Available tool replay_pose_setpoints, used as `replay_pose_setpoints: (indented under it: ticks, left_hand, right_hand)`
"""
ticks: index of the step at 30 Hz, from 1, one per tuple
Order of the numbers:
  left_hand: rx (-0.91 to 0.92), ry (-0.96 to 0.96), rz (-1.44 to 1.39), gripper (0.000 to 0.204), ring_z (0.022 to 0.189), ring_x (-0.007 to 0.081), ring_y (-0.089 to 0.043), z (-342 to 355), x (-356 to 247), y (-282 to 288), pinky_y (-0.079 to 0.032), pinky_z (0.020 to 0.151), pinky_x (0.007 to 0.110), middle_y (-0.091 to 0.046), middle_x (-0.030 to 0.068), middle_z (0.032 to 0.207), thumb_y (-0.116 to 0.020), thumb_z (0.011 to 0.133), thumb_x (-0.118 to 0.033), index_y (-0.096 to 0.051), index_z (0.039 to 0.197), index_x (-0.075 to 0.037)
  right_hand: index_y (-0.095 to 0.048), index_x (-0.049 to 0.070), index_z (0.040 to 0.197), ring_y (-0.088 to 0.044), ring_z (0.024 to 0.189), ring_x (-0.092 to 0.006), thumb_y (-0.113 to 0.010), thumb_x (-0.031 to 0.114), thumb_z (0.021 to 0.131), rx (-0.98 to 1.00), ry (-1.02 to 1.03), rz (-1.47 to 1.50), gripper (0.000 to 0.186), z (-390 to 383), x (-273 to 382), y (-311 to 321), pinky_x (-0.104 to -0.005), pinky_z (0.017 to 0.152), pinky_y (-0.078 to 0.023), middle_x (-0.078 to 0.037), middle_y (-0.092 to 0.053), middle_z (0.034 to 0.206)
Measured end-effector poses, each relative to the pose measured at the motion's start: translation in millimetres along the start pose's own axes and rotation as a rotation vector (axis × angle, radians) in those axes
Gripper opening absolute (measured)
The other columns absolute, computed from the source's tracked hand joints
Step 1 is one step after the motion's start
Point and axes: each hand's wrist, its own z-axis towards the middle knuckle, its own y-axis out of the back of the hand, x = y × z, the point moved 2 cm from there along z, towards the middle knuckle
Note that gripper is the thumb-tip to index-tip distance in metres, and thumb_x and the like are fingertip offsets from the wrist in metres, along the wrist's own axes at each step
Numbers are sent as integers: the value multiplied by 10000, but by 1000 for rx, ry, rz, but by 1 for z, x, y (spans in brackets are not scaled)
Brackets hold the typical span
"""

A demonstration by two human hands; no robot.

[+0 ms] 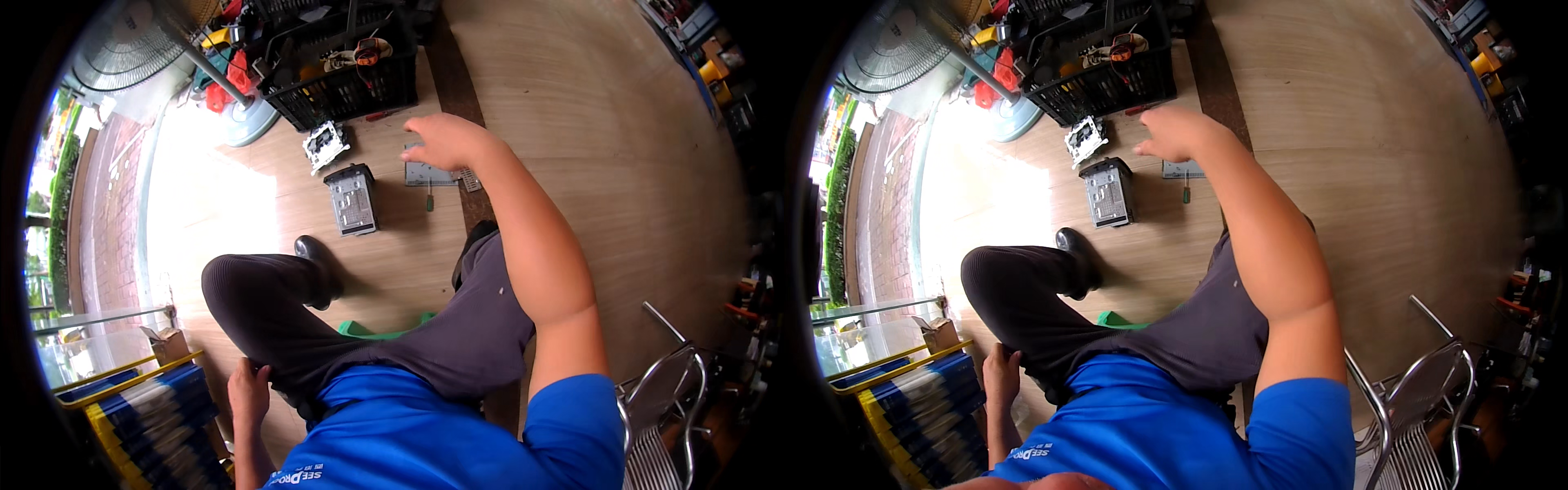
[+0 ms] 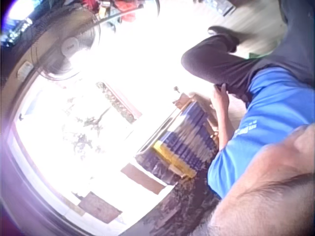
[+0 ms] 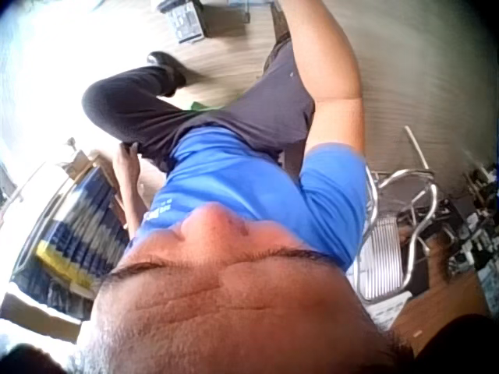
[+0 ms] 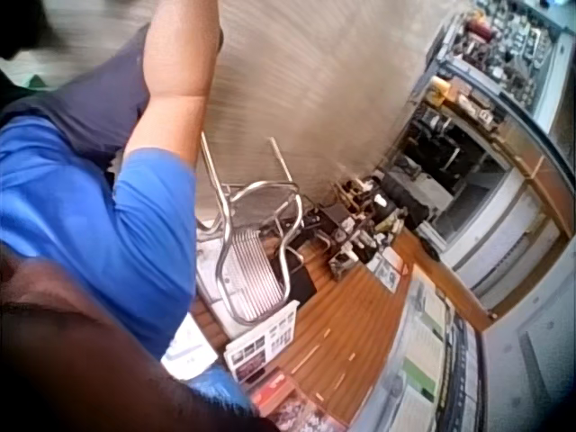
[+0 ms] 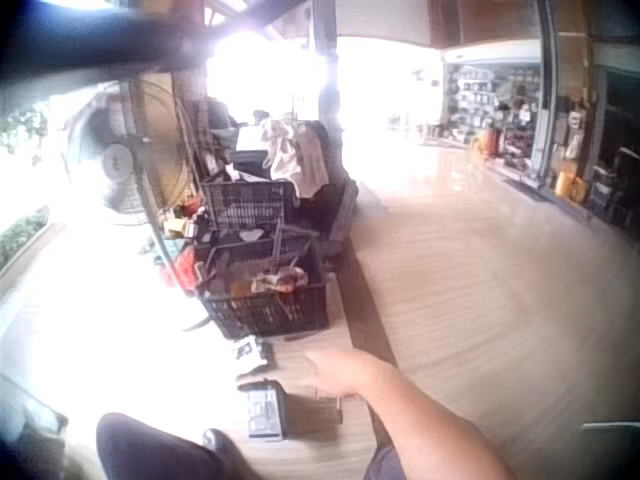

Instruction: The person assembles or repairs electronic components on a small stool, using a screwdriver to secure screws into a metal housing and handling small internal parts.

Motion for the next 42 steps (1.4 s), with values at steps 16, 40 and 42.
replay_pose_setpoints:
  ticks: [16, 40, 42]
  left_hand:
    - [-9, -124, -449, 255, 537, 274, -592, -53, 38, 6, -467, 535, 383, -598, 187, 653, -574, 859, -91, -518, 646, 37]
    - [254, -792, -134, 464, 1098, 365, -560, 283, -186, 51, -447, 934, 426, -608, 209, 1155, -600, 893, -267, -504, 1297, -62]
    - [226, -778, -128, 470, 1107, 366, -554, 291, -185, 55, -442, 941, 424, -605, 211, 1160, -600, 892, -265, -497, 1303, -60]
  right_hand:
    - [-510, -4, 1278, -517, 1184, -346, -629, 432, 848, 135, 88, -129, 624, 18, -9, -42, -394, 979, -434, -202, -542, 1281]
    - [-649, 7, 1121, -587, 1081, -345, -650, 352, 817, 587, -313, -221, 460, 16, -158, -247, -401, 938, -462, -202, -620, 1162]
    - [-614, 30, 1191, -574, 1098, -355, -660, 344, 824, 337, -437, 44, 485, 34, -177, -274, -388, 930, -459, -208, -605, 1189]
